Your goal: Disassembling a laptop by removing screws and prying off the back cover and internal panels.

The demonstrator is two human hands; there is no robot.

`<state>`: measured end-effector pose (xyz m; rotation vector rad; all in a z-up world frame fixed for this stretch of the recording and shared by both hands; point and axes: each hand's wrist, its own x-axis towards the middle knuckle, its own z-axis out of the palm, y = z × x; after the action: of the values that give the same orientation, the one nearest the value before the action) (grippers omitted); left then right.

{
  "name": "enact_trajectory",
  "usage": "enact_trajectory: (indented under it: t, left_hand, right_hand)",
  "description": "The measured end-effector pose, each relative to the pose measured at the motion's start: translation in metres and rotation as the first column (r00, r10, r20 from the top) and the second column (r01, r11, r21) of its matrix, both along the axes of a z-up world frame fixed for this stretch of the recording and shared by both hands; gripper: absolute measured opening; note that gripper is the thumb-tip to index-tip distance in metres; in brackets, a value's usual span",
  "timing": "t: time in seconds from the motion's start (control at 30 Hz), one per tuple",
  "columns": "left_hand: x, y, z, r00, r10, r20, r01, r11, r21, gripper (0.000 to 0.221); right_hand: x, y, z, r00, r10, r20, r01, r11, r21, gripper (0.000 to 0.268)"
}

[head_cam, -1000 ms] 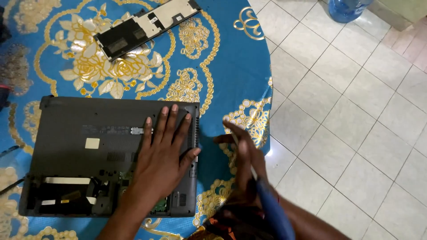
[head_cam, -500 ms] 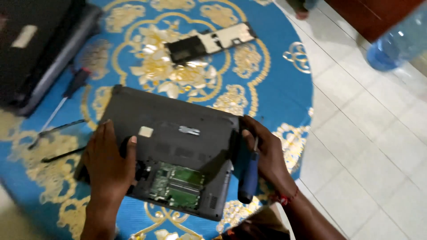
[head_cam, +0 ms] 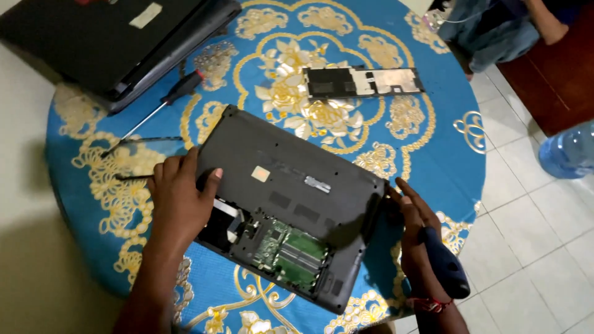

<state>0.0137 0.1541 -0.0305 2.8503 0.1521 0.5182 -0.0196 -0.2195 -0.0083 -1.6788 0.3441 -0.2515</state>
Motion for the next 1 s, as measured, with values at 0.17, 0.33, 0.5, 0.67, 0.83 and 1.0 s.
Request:
enact_trajectory:
  t: [0.17, 0.33, 0.5, 0.67, 0.83, 1.0]
  left_hand:
    - [-0.014, 0.004, 0.013, 0.987, -0.158, 0.016, 0.157, 0.962, -0.225, 0.055]
    - [-0.016, 0.003, 0.01, 0.987, -0.161, 0.015, 0.16, 0.965, -0.21, 0.055]
    - [-0.016, 0.001, 0.012, 0.991, -0.136, 0.015, 0.136, 0.98, -0.147, 0.057]
    - [-0.016, -0.001, 0.013, 0.992, -0.129, -0.01, 0.126, 0.983, -0.131, 0.058]
    - [-0.016, -0.004, 0.016, 0.989, -0.142, -0.045, 0.138, 0.987, -0.081, 0.067]
    - [-0.011, -0.006, 0.012, 0.977, -0.166, -0.133, 0.165, 0.986, -0.02, 0.073]
  right_hand:
    - [0.018, -0.012, -0.012, 0.994, 0.098, 0.05, -0.075, 0.939, -0.336, 0.044]
    - [0.007, 0.024, 0.03, 0.981, 0.192, 0.007, -0.149, 0.784, -0.602, 0.051]
    - [0.013, 0.021, 0.021, 0.94, 0.31, -0.14, -0.315, 0.636, -0.704, 0.063]
    - [0.013, 0.019, 0.01, 0.935, 0.336, -0.11, -0.268, 0.472, -0.84, 0.066]
    - [0.015, 0.016, 0.014, 0.935, 0.345, -0.084, -0.253, 0.481, -0.84, 0.063]
    - [0.013, 0.016, 0.014, 0.926, 0.365, -0.093, -0.271, 0.475, -0.837, 0.062]
